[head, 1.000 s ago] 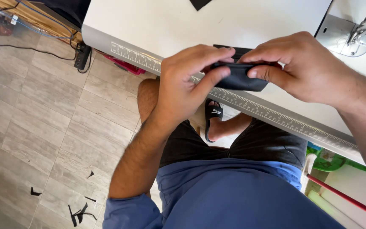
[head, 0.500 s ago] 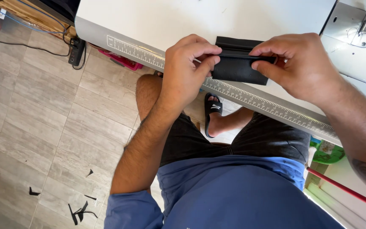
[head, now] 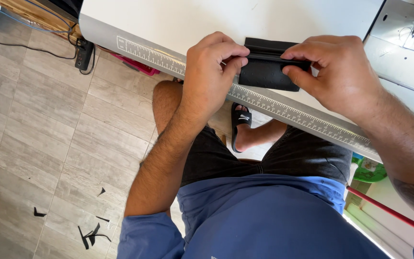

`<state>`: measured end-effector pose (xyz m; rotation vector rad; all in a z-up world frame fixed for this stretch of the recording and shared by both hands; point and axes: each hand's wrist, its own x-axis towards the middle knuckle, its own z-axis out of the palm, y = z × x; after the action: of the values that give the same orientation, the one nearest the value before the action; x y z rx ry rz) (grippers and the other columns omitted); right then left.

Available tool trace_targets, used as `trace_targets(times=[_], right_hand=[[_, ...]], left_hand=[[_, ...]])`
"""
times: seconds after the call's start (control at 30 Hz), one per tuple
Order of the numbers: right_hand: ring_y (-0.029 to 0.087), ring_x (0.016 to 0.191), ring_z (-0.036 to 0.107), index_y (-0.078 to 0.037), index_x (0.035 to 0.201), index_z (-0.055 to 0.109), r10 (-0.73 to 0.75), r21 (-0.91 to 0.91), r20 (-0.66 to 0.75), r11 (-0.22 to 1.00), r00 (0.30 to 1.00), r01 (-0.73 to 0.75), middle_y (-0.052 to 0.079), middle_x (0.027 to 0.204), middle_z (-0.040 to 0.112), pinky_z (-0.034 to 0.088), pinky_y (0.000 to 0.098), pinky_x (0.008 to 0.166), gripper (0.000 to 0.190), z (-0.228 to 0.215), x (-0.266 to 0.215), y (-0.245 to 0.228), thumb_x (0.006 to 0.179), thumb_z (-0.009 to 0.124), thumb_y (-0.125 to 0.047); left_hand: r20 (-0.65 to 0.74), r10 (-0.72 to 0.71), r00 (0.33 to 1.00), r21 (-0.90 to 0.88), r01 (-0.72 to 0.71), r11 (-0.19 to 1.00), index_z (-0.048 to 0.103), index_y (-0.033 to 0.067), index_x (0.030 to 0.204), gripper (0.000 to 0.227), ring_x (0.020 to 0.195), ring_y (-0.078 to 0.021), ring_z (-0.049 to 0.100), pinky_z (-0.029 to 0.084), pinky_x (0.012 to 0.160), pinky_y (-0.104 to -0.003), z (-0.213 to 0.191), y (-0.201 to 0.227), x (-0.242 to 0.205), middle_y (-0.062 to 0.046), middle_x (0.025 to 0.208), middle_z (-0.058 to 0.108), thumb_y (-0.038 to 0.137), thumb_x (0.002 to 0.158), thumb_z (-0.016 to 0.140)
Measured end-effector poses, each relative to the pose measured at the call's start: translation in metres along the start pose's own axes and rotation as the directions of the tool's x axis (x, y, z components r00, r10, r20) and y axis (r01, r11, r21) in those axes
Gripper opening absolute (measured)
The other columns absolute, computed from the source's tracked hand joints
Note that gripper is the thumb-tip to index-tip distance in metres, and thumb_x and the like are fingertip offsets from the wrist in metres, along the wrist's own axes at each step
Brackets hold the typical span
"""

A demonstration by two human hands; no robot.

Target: Applying glue to leather pieces and folding them to assemble card slots for a wallet

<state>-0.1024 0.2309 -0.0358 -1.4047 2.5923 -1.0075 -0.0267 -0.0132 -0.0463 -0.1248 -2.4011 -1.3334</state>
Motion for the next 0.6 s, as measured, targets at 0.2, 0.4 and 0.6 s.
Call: trace_targets(times=[0.2,0.4,0.6], right_hand=[[0.024,0.073,0.061,0.005,0.114,0.075,-0.021,0.0,-0.003,1.0,1.0,0.021,0.013,0.093,0.072,0.045,0.0352,0.066,0.016,-0.001,0.001,-0.002,0.102,0.083,0.0],[0.022,0.074,0.06,0.006,0.117,0.076,-0.014,0.017,0.009,1.0,1.0,0.014,0.015,0.096,0.073,0.045,0.0331,0.067,0.017,-0.003,0.001,-0.003,0.103,0.085,0.002],[0.025,0.079,0.064,0.007,0.116,0.076,-0.036,-0.013,0.006,0.999,0.999,0.036,0.015,0.094,0.071,0.048,0.0346,0.071,0.015,-0.003,0.0,-0.002,0.104,0.085,0.005]], left_hand=[[-0.023,0.055,0.998,0.02,-0.054,0.998,0.077,0.0046,0.102,0.017,0.08,-0.0168,0.063,0.056,0.07,-0.027,-0.007,0.001,-0.001,-0.004,0.09,0.065,-0.004,0.088,0.077],[-0.111,0.12,0.987,0.064,-0.113,0.992,0.074,0.001,0.103,0.015,0.081,-0.019,0.06,0.054,0.071,-0.03,-0.016,-0.009,-0.01,-0.005,0.091,0.059,-0.007,0.091,0.075],[-0.04,0.232,0.972,0.114,-0.226,0.967,0.073,0.0024,0.105,0.019,0.094,-0.0281,0.063,0.054,0.082,-0.039,-0.015,-0.017,-0.025,-0.009,0.102,0.069,-0.006,0.089,0.078]])
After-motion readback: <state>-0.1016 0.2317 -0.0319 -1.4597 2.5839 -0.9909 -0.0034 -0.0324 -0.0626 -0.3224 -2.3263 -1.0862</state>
